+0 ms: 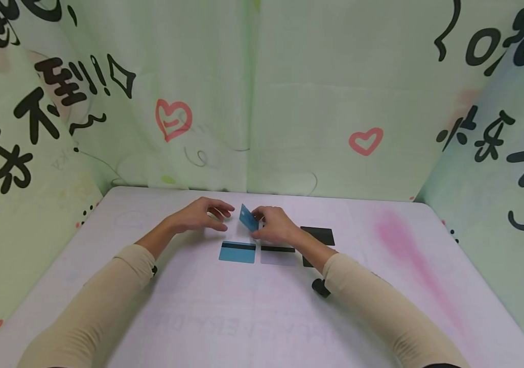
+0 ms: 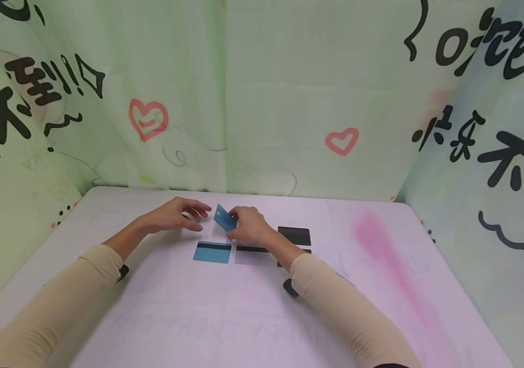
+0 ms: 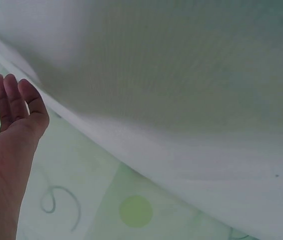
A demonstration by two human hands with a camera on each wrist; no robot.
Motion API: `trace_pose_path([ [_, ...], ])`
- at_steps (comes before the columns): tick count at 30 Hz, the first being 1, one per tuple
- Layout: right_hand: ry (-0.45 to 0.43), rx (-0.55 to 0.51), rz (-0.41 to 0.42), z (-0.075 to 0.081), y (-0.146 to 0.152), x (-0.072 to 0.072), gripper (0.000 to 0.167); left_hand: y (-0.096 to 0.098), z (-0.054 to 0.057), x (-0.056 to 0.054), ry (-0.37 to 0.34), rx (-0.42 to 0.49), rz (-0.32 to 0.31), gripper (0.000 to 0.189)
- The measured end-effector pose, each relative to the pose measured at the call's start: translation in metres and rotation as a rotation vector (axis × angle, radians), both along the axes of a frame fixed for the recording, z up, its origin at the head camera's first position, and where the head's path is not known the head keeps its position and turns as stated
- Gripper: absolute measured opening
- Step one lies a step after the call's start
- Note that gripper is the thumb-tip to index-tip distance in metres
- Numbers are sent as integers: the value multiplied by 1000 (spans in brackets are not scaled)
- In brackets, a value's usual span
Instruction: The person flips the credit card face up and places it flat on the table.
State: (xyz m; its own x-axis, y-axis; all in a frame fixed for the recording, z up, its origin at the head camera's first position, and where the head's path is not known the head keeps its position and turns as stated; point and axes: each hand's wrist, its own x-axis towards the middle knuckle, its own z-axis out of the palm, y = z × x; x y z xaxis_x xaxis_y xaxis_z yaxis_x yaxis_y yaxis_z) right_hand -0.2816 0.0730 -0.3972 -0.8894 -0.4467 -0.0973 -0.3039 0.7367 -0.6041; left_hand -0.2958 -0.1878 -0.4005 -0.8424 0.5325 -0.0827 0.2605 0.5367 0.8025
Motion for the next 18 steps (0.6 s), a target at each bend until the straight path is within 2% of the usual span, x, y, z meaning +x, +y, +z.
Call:
trace_pose_path([
  [9,8,29,7,-2,0,-2,58,1,4,2,-10,-6,12,59],
  [18,38,41,31,-3,0,-3,58,1,2,0,-3,12,-2,59],
])
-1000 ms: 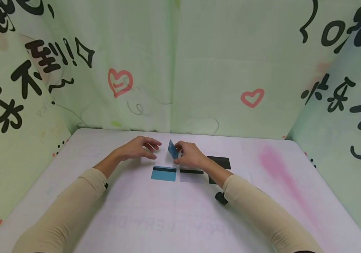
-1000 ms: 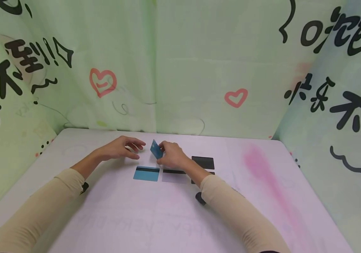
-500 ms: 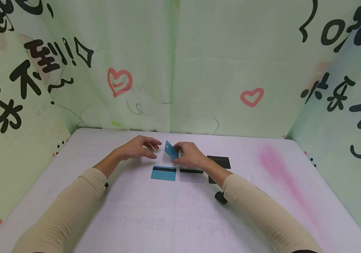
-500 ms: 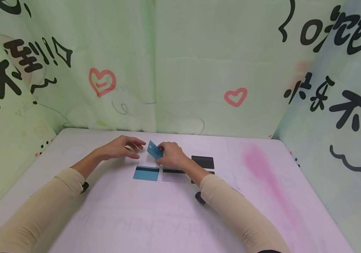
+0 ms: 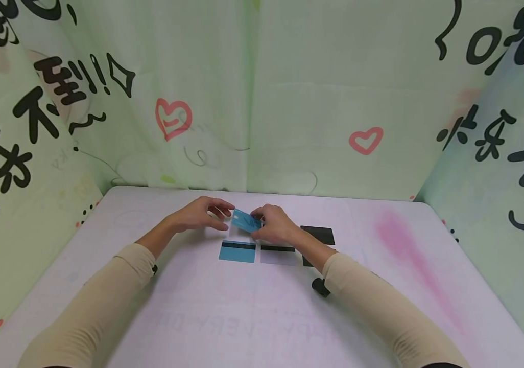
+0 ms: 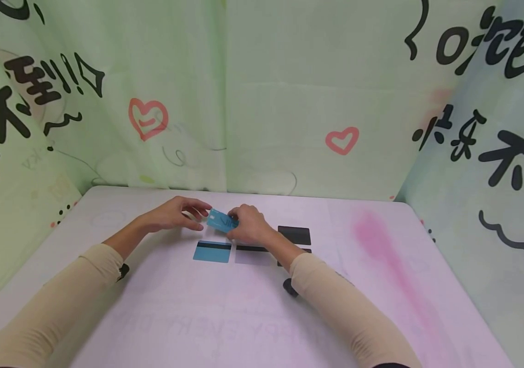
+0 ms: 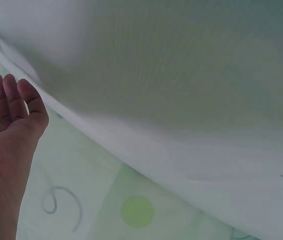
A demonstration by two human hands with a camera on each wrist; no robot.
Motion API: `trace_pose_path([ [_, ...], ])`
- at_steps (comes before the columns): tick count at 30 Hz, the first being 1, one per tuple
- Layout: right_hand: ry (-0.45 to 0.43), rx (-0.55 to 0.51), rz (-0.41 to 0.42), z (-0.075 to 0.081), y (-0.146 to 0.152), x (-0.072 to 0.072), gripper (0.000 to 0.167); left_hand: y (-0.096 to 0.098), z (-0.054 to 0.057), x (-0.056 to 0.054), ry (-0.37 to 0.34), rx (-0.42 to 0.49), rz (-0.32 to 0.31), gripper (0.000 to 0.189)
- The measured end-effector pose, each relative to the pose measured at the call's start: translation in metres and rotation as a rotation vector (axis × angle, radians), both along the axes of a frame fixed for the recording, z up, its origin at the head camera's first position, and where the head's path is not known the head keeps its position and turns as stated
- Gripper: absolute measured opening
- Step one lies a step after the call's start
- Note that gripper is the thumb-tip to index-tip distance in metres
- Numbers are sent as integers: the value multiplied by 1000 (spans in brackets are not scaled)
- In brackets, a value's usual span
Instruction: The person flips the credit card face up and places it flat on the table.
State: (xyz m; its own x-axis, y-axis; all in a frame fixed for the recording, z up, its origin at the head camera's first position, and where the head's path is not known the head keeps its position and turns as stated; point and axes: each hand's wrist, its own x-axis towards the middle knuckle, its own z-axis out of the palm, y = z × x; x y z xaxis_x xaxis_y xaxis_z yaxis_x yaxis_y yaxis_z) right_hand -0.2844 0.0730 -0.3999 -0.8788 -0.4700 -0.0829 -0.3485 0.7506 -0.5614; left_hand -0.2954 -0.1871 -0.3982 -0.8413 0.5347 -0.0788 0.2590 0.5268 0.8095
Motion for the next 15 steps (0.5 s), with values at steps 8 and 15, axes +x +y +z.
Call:
trace_pose_path([
  [8,15,10,2,0,0,1,58,2,-1,-1,4,-7,0,59],
  [15,32,8,22,1,-1,2,57,5,-1,0,19,-10,-4,61],
])
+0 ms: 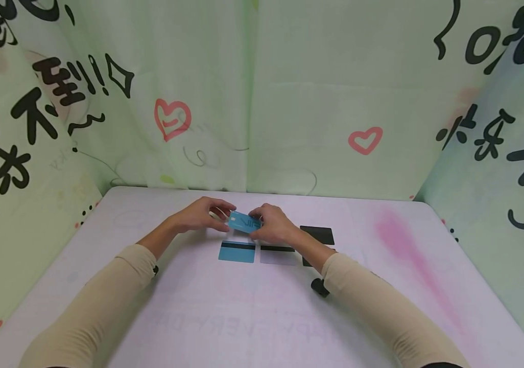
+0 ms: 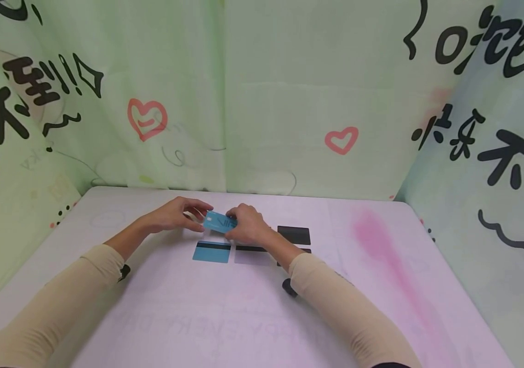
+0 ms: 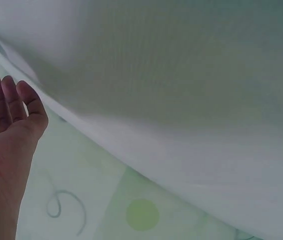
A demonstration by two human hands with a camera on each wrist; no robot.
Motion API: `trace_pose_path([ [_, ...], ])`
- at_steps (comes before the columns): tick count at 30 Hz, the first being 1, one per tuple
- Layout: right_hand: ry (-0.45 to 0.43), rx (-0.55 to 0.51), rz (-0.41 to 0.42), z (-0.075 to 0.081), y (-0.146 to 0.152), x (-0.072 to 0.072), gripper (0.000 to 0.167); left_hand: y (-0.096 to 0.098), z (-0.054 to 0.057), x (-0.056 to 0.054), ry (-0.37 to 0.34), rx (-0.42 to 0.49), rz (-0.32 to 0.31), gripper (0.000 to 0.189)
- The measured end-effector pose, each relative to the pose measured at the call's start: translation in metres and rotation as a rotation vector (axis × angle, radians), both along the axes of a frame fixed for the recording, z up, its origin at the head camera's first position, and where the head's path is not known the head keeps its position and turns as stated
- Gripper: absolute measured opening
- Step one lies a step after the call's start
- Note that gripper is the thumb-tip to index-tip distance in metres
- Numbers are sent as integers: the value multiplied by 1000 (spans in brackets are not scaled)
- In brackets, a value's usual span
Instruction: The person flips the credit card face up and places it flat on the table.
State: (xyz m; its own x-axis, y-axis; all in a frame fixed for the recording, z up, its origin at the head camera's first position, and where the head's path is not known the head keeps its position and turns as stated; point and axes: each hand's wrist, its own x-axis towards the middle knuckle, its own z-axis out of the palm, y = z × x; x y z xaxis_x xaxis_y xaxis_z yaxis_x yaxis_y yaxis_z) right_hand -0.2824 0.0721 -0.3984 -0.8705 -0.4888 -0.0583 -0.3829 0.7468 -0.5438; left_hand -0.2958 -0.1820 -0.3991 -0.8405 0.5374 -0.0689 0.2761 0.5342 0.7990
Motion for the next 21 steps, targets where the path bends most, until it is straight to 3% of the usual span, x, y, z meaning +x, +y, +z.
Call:
trace_pose_path([
  [7,14,-2,10,0,-1,-1,56,2,-2,-2,12,11,-4,61],
  [21,17,7,20,1,0,-2,57,2,-2,-1,6,3,49,57],
])
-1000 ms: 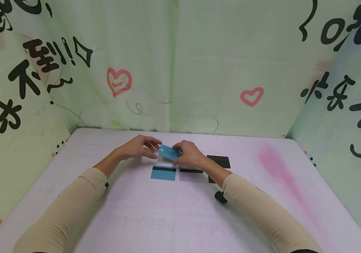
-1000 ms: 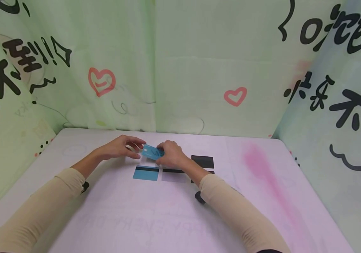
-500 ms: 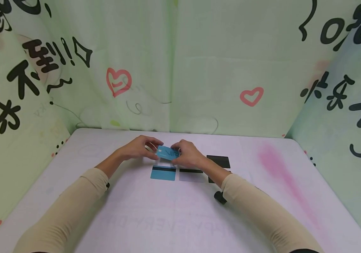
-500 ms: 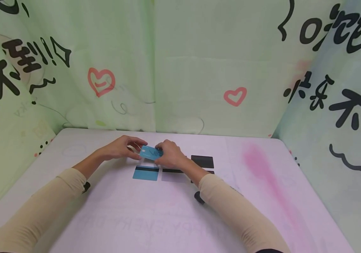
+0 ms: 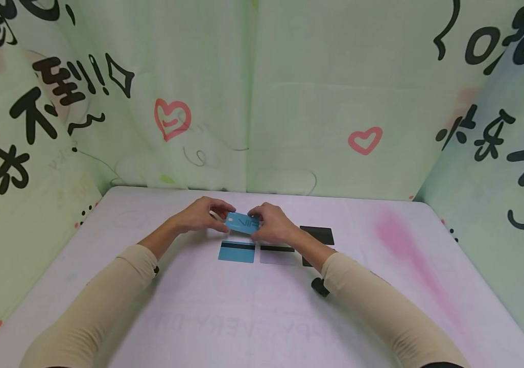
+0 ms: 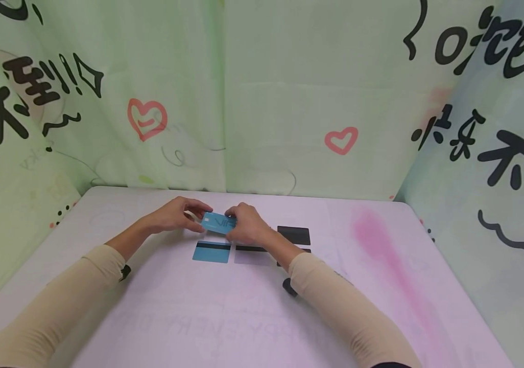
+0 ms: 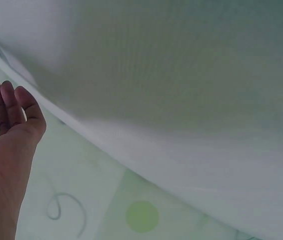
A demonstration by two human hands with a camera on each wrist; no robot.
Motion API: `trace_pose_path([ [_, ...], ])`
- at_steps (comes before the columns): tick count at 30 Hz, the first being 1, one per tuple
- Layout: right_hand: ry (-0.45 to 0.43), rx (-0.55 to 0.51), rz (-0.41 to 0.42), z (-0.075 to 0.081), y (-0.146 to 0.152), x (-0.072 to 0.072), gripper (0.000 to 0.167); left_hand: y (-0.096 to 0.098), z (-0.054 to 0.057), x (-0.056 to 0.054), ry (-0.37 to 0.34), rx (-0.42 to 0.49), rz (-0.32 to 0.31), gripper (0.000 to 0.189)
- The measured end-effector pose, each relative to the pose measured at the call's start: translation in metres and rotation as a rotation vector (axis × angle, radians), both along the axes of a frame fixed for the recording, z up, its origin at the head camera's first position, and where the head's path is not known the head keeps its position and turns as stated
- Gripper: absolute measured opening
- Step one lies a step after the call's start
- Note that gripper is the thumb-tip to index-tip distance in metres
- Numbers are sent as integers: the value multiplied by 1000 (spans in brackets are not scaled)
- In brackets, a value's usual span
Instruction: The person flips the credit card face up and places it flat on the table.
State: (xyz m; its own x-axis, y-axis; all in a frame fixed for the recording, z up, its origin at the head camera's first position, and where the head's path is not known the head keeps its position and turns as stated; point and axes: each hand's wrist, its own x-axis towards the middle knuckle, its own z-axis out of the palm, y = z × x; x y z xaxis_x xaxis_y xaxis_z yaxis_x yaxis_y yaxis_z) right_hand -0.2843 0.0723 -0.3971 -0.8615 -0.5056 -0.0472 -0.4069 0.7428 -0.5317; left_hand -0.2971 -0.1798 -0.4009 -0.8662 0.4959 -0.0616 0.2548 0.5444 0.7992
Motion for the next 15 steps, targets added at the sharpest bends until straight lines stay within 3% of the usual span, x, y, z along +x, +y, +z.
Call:
trace_pose_path([
  [15,0,28,-11,1,3,-2,54,-1,-2,2,6,-79,33,55],
])
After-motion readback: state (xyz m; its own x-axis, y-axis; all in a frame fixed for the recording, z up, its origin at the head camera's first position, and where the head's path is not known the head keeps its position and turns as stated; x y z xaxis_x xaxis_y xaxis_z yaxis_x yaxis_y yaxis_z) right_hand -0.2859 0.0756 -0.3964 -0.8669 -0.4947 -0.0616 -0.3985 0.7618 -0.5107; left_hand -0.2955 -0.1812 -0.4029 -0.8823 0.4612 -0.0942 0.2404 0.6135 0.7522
